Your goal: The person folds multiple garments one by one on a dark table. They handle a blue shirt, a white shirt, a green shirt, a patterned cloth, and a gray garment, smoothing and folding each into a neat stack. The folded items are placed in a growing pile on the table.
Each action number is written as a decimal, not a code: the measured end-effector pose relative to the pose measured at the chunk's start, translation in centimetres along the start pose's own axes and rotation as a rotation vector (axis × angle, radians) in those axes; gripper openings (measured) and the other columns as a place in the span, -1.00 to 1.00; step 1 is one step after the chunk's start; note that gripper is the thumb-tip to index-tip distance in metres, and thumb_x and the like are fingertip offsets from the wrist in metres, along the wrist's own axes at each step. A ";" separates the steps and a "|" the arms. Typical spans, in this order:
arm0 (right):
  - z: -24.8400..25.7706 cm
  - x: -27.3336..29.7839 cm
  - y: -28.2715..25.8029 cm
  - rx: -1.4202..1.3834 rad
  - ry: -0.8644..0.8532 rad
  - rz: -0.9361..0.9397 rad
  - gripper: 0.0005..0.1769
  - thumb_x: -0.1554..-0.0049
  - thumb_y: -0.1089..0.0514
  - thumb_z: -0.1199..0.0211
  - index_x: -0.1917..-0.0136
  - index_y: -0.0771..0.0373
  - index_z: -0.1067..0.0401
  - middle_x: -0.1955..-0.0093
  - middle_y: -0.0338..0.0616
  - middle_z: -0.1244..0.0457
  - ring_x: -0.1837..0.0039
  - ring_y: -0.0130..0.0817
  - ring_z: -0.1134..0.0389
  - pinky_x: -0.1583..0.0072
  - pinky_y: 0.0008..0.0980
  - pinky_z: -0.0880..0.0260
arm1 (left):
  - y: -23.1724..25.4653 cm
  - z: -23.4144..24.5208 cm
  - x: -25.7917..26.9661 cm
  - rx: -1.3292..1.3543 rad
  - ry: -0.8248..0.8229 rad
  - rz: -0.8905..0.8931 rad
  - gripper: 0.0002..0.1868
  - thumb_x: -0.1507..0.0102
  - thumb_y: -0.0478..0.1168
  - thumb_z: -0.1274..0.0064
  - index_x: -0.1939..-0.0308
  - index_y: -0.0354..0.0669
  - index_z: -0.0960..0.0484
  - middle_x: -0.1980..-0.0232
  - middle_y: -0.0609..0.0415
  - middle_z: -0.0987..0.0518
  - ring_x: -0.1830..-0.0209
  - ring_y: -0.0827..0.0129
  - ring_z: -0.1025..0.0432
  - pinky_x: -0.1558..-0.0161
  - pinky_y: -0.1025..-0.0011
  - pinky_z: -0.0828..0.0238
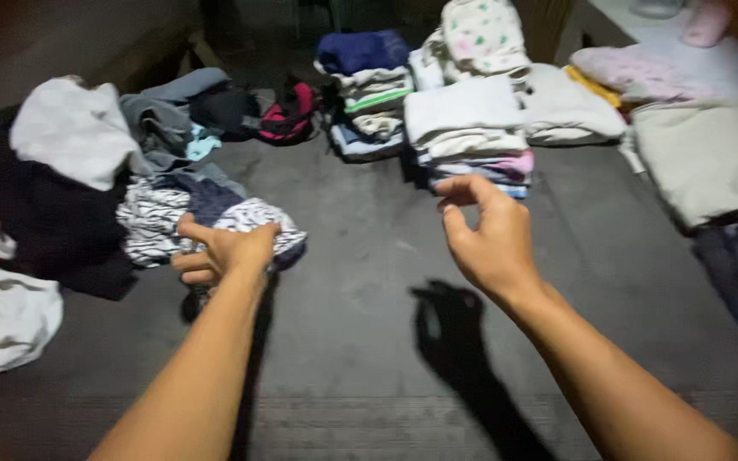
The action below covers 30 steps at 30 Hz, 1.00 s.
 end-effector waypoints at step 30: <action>-13.9 7.0 4.2 -0.235 -0.342 -0.372 0.23 -0.05 -0.10 -0.56 -0.68 -0.03 0.23 -0.68 0.27 0.18 -0.64 0.22 0.10 -0.44 0.05 -0.02 | 1.6 -3.2 -2.6 -0.516 -0.478 -0.763 0.12 0.09 -0.39 -0.36 -0.47 0.52 -0.27 -0.61 0.01 0.09 -0.58 -0.28 0.35 -0.31 -0.38 0.20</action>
Point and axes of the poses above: each hand's wrist, its own x-axis away from the middle knuckle, its own z-axis out of the back of the hand, y = z × x, the point moved 8 cm from there along -x, towards the middle knuckle
